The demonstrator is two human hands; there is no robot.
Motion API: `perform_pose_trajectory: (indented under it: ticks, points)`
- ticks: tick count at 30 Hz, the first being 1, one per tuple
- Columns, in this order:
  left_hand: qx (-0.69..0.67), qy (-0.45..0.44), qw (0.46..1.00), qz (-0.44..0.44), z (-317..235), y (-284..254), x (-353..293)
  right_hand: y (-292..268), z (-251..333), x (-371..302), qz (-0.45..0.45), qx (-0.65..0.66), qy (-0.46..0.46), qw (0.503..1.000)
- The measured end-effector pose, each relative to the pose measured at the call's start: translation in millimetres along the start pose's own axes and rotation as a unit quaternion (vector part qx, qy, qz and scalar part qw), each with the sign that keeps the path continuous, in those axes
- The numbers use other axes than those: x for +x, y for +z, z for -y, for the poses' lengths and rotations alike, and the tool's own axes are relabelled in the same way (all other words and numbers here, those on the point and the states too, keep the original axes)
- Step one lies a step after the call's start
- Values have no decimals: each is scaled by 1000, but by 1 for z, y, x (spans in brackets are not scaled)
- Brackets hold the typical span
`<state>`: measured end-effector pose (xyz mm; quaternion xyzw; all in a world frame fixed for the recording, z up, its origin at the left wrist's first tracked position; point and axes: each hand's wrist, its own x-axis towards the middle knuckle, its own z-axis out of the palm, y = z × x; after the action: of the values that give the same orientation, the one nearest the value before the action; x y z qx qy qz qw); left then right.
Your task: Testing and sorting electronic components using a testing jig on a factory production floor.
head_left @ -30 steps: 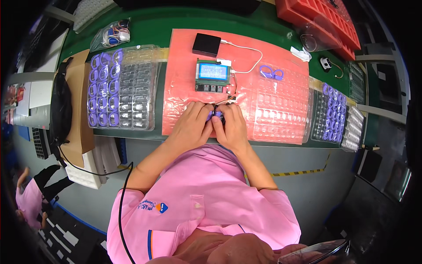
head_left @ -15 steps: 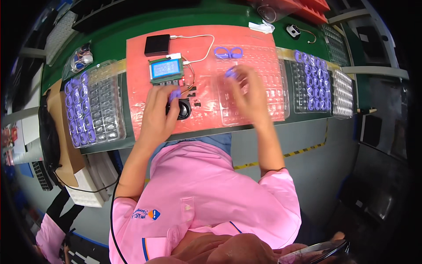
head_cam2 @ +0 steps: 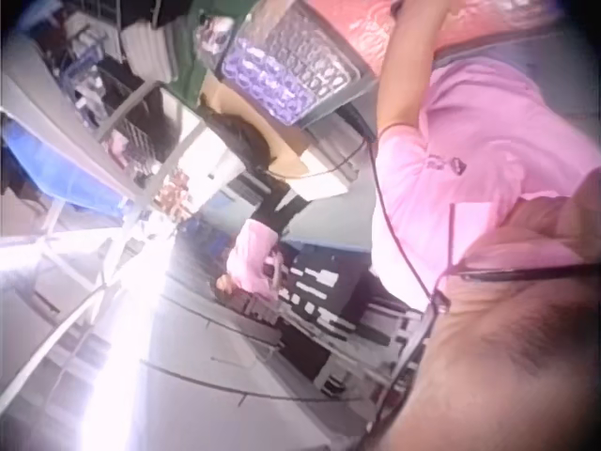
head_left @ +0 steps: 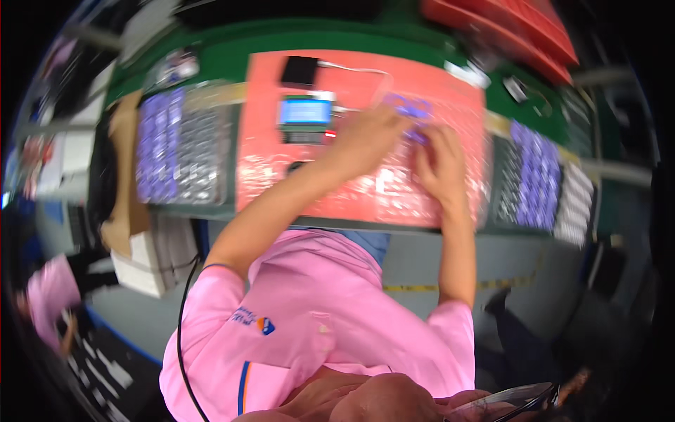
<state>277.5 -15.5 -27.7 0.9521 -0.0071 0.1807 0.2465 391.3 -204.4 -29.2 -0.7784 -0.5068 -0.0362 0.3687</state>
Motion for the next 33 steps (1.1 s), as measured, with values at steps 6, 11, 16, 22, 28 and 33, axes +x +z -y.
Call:
perform_pose_trajectory:
  ticks: [6, 11, 16, 22, 28, 33]
  points:
    - [-53, -4, 999, 12, -12, 15, 3, -5, 9, -4, 6, -1, 42, 999]
    - [-14, -12, 1000, 16, -7, 12, -7, 3, 9, 2, 25, 4, 3, 1000]
    - [-9, 49, 991, -125, -14, 11, -12, -4, 4, -7, -6, 10, 23, 1000]
    - [-96, 56, 978, -177, -30, -39, -43, -13, -19, -8, -65, -11, -11, 998]
    - [-240, 86, 948, -191, -43, -52, -77, -7, -77, 36, -222, 174, -486, 828]
    - [-382, 91, 903, -177, -60, -47, -100, 5, 19, 1, -126, 238, -21, 963]
